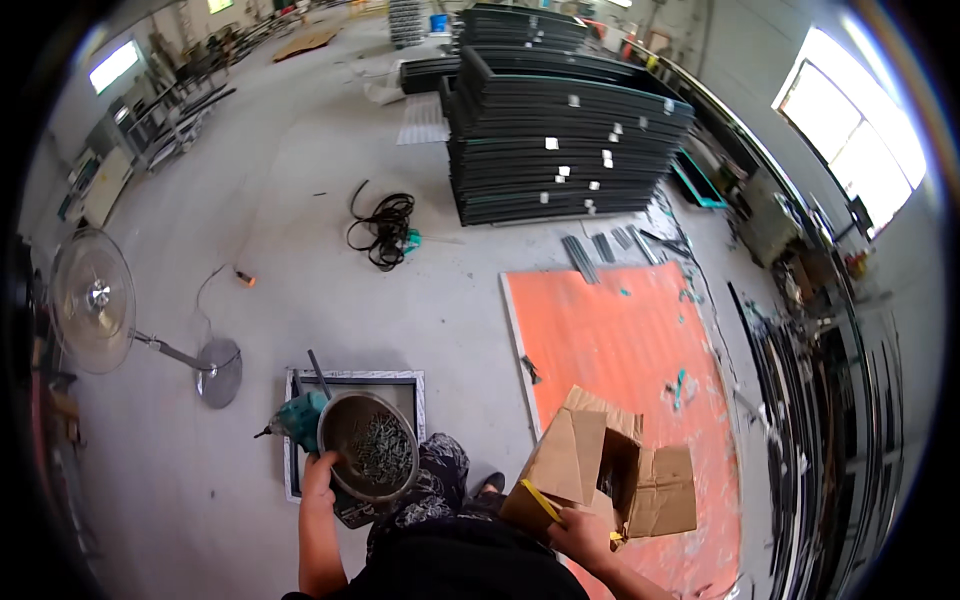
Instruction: The person gathers fasteners into a metal bowl from a shelf and a white bag, then carries the bowl and a drill across a workshop towards a stack of frames.
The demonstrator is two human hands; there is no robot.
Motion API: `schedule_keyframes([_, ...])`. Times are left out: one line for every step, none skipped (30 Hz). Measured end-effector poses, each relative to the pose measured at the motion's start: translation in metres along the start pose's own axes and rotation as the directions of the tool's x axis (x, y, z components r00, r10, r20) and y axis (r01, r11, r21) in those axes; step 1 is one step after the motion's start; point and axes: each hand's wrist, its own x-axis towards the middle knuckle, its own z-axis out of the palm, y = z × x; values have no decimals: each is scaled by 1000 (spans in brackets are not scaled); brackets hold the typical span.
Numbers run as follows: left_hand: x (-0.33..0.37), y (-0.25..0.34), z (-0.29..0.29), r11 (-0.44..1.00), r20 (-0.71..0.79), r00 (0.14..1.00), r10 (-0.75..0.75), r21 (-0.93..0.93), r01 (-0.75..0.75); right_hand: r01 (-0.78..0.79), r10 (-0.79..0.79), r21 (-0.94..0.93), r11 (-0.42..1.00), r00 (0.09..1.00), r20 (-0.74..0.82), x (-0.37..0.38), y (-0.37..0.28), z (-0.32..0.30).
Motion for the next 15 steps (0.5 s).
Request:
schedule_keyframes([12,-6,-1,1000,-60,998,5,8,-4,2,-1,-28,1000,1000,29,19,-1,-6])
schedule_keyframes([22,-8,-5,1000,-76,997,1,-7,-1,18,-16,-41,999,999,39,39,-1,-10])
schedule_keyframes([32,-7,-5,1000,-104,995,0,-28,-3,49,-48,-66,997,999,24,60,1,-14])
schedule_keyframes([43,-5,-1,999,-131,991,-1,-47,-6,80,-79,-90,993,997,8,80,1,-19])
schedule_keyframes([53,-2,4,996,-141,989,33,-72,-43,91,-90,-105,990,996,15,100,-2,-24])
schedule_keyframes([61,6,11,995,-152,988,26,-89,-40,41,-35,-100,994,998,61,123,-7,-27])
schedule_keyframes([70,18,21,993,-168,986,11,-116,-31,-9,19,-96,995,995,99,150,-12,-31])
schedule_keyframes([87,29,31,990,-182,983,-4,-142,-22,80,-69,-125,989,993,96,177,-8,-26])
schedule_keyframes([98,37,35,991,-195,981,-17,-136,-10,70,-58,-116,991,993,106,198,-16,-30])
schedule_keyframes([112,47,39,990,-204,979,-27,-142,-2,58,-46,-105,993,992,116,217,-27,-34])
schedule_keyframes([130,59,44,994,-191,981,-33,-106,13,61,-46,-112,992,991,127,232,-40,-40])
schedule_keyframes([149,76,54,997,-178,984,-34,-71,22,54,-40,-112,992,991,124,252,-55,-48])
schedule_keyframes([155,96,64,992,-137,990,-40,-125,22,45,-32,-110,993,992,121,274,-68,-57])
schedule_keyframes([174,112,76,991,-143,989,-42,-128,23,50,-36,-112,992,991,126,299,-79,-66])
schedule_keyframes([192,126,82,992,-155,988,1,-128,-21,25,-14,-102,995,994,105,316,-89,-72])
